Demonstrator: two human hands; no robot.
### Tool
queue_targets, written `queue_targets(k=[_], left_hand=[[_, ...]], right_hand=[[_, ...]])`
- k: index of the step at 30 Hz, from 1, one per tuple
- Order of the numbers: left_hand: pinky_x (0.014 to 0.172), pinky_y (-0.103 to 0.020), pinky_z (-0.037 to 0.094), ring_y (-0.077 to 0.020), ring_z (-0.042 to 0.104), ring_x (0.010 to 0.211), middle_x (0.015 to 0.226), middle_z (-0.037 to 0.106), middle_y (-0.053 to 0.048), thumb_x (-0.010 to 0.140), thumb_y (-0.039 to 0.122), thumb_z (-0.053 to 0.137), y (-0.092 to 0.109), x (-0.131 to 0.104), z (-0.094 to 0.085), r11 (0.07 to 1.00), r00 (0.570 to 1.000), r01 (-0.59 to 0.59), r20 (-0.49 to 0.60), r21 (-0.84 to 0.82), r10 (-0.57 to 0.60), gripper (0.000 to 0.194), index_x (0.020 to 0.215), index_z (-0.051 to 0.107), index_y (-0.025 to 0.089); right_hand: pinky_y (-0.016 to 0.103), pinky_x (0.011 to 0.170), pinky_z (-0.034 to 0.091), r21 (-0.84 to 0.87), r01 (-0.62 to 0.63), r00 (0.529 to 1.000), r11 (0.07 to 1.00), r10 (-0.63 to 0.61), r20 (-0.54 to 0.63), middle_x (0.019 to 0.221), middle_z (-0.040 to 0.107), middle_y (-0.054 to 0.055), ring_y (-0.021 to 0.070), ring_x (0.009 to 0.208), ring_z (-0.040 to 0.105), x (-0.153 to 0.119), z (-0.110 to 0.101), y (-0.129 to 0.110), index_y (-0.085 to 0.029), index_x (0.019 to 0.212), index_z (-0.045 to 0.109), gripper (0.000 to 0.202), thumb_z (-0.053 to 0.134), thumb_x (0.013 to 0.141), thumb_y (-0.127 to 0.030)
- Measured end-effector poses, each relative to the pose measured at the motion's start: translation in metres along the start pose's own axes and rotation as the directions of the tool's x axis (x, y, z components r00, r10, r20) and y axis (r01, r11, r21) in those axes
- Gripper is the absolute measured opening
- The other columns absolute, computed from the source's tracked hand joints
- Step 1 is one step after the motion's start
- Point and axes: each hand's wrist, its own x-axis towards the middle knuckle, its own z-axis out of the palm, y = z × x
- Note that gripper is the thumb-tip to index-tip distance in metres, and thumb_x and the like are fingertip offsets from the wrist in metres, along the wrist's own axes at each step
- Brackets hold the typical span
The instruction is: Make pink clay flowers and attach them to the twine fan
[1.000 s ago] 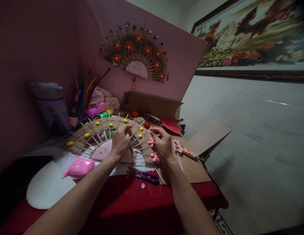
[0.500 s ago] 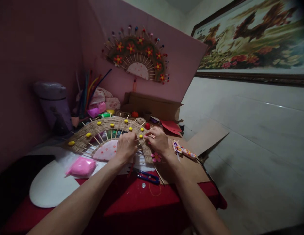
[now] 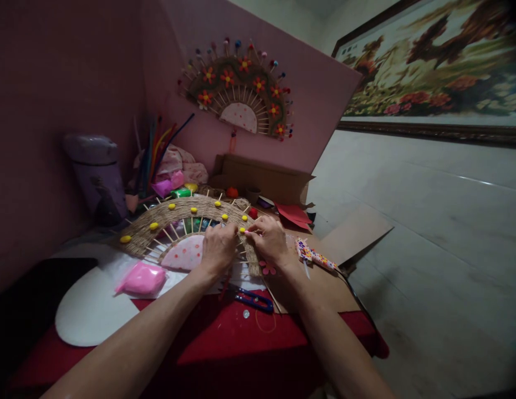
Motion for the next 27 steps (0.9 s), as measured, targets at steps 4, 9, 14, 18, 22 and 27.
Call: queue_targets(k=[4,9,14,18,22,27], left_hand=[[0.070,-0.034,0.031,-0.0240,0.058,0.083,0.081,0.067,-0.009,0.083,0.020,0.047,0.000,-0.001,0.002,1.000,1.000,-0.026,-0.013,-0.007,0.026,0.016,0.089,0.062,0.020],[0.071,-0.034,0.032,-0.0238,0.058,0.082,0.080,0.066,-0.007,0.081,0.018,0.049,-0.003,0.000,0.007,0.998,0.997,-0.052,-0.051,-0.018,0.051,0.016,0.090,0.063,0.019],[0.069,-0.033,0.032,-0.0229,0.057,0.080,0.079,0.066,-0.007,0.083,0.020,0.049,-0.004,0.000,0.010,0.999,0.996,-0.045,-0.073,-0.022,0.043,0.016,0.089,0.063,0.019],[0.069,-0.033,0.032,-0.0227,0.057,0.078,0.078,0.066,-0.007,0.082,0.021,0.049,-0.003,-0.001,0.010,0.999,0.996,-0.041,-0.081,-0.020,0.039,0.015,0.087,0.063,0.019],[0.069,-0.033,0.032,-0.0230,0.057,0.078,0.078,0.066,-0.007,0.082,0.021,0.049,-0.003,-0.001,0.009,0.999,0.996,-0.040,-0.084,-0.012,0.039,0.015,0.087,0.064,0.019],[0.068,-0.034,0.032,-0.0235,0.058,0.077,0.076,0.065,-0.007,0.083,0.023,0.049,-0.003,0.000,0.009,0.999,0.996,-0.049,-0.079,-0.011,0.048,0.014,0.084,0.063,0.020]], right_hand=[[0.033,0.081,0.035,-0.014,0.006,1.000,1.000,-0.006,0.002,0.082,0.063,0.002,0.0187,0.088,0.054,0.001,0.003,0.001,-0.021,0.072,0.068,0.005,0.070,0.076,-0.024],[0.031,0.079,0.035,-0.020,0.013,1.000,1.000,-0.013,0.010,0.083,0.063,0.002,0.0175,0.086,0.053,0.001,0.004,0.001,-0.021,0.072,0.067,0.006,0.069,0.076,-0.024],[0.031,0.079,0.034,-0.021,0.032,0.999,0.999,-0.031,0.010,0.087,0.065,0.003,0.0186,0.089,0.053,-0.003,-0.005,0.001,-0.022,0.080,0.069,0.006,0.068,0.078,-0.028],[0.031,0.076,0.033,-0.039,0.035,0.999,0.999,-0.035,-0.002,0.085,0.066,0.003,0.0185,0.088,0.053,-0.005,-0.010,0.000,-0.021,0.075,0.068,0.012,0.065,0.081,-0.031],[0.030,0.075,0.032,-0.092,0.059,0.998,0.994,-0.057,0.023,0.083,0.065,0.003,0.0174,0.086,0.052,-0.007,-0.006,0.001,-0.021,0.075,0.069,0.013,0.064,0.083,-0.030],[0.032,0.074,0.029,-0.233,0.160,0.987,0.959,-0.157,0.033,0.088,0.064,0.005,0.0184,0.087,0.049,-0.011,0.000,-0.002,-0.021,0.079,0.071,0.013,0.059,0.084,-0.025]])
